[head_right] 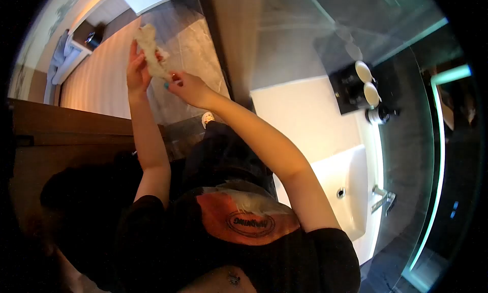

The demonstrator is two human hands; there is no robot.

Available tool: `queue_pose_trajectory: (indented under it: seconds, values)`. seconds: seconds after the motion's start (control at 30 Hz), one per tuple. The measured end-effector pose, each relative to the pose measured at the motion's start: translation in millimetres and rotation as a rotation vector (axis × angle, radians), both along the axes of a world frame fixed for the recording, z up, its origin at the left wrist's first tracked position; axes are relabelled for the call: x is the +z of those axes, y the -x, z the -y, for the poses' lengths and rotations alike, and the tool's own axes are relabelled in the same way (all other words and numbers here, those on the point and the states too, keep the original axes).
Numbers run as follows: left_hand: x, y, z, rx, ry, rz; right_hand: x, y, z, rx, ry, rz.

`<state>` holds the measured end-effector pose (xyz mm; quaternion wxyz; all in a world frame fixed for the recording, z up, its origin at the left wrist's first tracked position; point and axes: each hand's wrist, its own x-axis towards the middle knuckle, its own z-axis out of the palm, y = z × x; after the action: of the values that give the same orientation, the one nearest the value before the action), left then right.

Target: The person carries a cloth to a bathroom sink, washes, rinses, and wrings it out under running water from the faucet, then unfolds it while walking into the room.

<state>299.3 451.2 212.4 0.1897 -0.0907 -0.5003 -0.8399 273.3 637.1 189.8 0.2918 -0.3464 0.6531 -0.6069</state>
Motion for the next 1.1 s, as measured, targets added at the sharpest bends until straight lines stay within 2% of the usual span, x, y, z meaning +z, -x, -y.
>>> queue_pose_trajectory:
  seconds: [0.07,0.1,0.2,0.3,0.37,0.4,0.5,0.6,0.7,0.77,0.87,0.9,0.97,1.03,1.1]
  values:
    - [-4,9,30,0.071,-0.029,0.055,-11,18,53,-0.189,0.062,0.036]
    - [-12,17,53,0.111,0.078,0.124,-18,30,80,-0.287,0.095,0.056]
    - [-51,52,130,0.218,0.337,0.303,-33,73,169,-0.356,0.158,-0.002]
    - [-91,91,196,0.281,0.191,0.183,-55,108,256,-0.357,0.124,-0.008]
    - [-102,115,232,0.337,0.12,0.249,-99,151,312,-0.293,0.05,0.027]
    - [-106,117,248,0.346,0.063,0.286,-112,162,332,-0.31,0.024,-0.138]
    - [-131,131,318,0.378,-0.041,0.361,-145,206,407,-0.255,0.12,-0.098]
    - [-140,135,387,0.421,-0.025,0.569,-150,241,479,-0.248,0.17,0.304]
    - [-164,144,450,0.431,-0.092,0.637,-130,281,512,-0.267,0.02,0.357]
    - [-165,148,477,0.487,-0.223,0.649,-137,323,533,-0.269,-0.03,0.172]
    - [-191,128,546,0.518,-0.229,0.63,-157,372,560,-0.271,-0.184,-0.192]
    - [-194,123,549,0.582,-0.132,0.714,-156,376,565,-0.267,-0.237,-0.333]
    - [-196,159,579,0.709,0.071,0.901,-163,421,591,-0.077,-0.284,0.162]
    - [-184,233,580,0.469,0.126,1.156,-114,457,608,0.124,-0.263,0.591]
    - [-198,280,595,-0.1,0.137,1.159,-109,491,647,0.354,-0.094,0.805]
